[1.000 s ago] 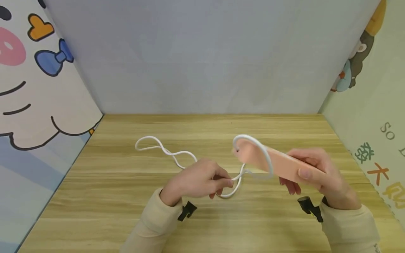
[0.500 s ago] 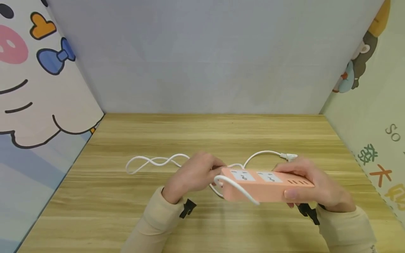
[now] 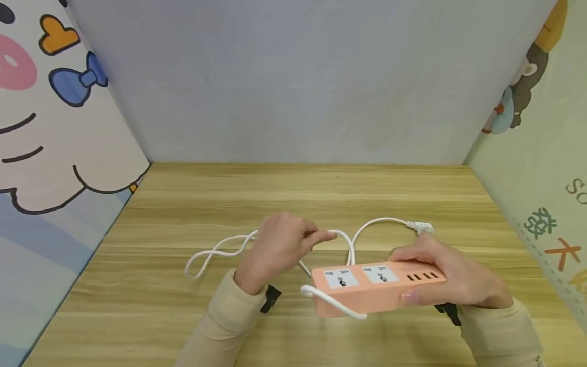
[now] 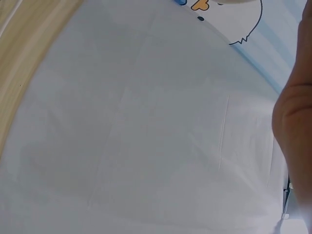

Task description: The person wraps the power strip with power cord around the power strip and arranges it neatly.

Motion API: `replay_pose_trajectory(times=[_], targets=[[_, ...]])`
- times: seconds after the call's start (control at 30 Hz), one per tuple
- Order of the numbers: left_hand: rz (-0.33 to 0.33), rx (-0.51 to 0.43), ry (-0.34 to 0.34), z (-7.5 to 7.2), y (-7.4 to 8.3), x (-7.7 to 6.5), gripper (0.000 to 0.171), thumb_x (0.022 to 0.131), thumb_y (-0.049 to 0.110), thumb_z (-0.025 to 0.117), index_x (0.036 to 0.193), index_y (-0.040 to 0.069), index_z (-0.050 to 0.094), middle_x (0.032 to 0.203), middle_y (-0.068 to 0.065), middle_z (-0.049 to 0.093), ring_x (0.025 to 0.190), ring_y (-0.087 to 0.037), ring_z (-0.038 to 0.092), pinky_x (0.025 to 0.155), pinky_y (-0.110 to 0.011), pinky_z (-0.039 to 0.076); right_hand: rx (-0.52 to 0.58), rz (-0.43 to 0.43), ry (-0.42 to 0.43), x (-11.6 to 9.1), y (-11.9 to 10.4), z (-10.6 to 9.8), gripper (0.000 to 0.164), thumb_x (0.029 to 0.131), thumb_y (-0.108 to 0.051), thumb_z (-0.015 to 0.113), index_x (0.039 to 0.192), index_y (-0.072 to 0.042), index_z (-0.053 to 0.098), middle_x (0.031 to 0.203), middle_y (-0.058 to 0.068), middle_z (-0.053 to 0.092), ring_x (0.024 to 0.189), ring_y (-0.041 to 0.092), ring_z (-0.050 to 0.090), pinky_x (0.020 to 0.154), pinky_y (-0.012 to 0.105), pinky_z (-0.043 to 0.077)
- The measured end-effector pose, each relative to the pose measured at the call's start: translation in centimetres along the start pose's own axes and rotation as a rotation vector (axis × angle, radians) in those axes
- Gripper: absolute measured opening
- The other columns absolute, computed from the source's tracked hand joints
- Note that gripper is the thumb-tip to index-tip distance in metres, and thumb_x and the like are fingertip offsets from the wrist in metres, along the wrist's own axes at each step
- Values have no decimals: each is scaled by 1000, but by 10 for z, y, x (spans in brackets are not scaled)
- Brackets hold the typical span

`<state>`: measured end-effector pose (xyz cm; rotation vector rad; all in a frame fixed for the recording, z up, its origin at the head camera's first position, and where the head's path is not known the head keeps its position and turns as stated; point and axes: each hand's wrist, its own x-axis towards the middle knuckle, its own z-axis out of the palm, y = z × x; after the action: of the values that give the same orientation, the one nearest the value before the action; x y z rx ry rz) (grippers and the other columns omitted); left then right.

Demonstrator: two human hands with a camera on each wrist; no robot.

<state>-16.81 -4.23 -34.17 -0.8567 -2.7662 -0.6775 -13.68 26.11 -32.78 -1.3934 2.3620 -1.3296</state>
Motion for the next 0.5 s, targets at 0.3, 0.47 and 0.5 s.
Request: replay_pose_trajectory(times=[0.3, 0.47, 0.5], targets=[[8, 126, 146, 1, -10, -1, 38, 93, 53, 67, 67, 26, 74, 45, 14, 29, 45, 0, 23, 44, -19, 19, -134, 104, -43, 0, -2, 4, 36, 77, -18, 82, 109, -30, 70, 86, -19, 60, 75, -1, 50, 64, 23, 41], [16, 164, 224, 1, -12, 0, 43, 89, 56, 69, 59, 26, 66, 44, 14, 30, 45, 0, 24, 43, -20, 22, -173, 137, -62, -1, 0, 6, 35, 78, -21, 83, 110, -28, 71, 90, -18, 59, 80, 0, 48, 67, 24, 40], [15, 167, 237, 1, -12, 0, 43, 88, 56, 70, 58, 26, 65, 44, 14, 31, 45, 0, 24, 43, -20, 23, -165, 128, -73, 1, 0, 6, 32, 79, -21, 82, 108, -29, 71, 87, -18, 59, 78, -1, 48, 66, 24, 39]])
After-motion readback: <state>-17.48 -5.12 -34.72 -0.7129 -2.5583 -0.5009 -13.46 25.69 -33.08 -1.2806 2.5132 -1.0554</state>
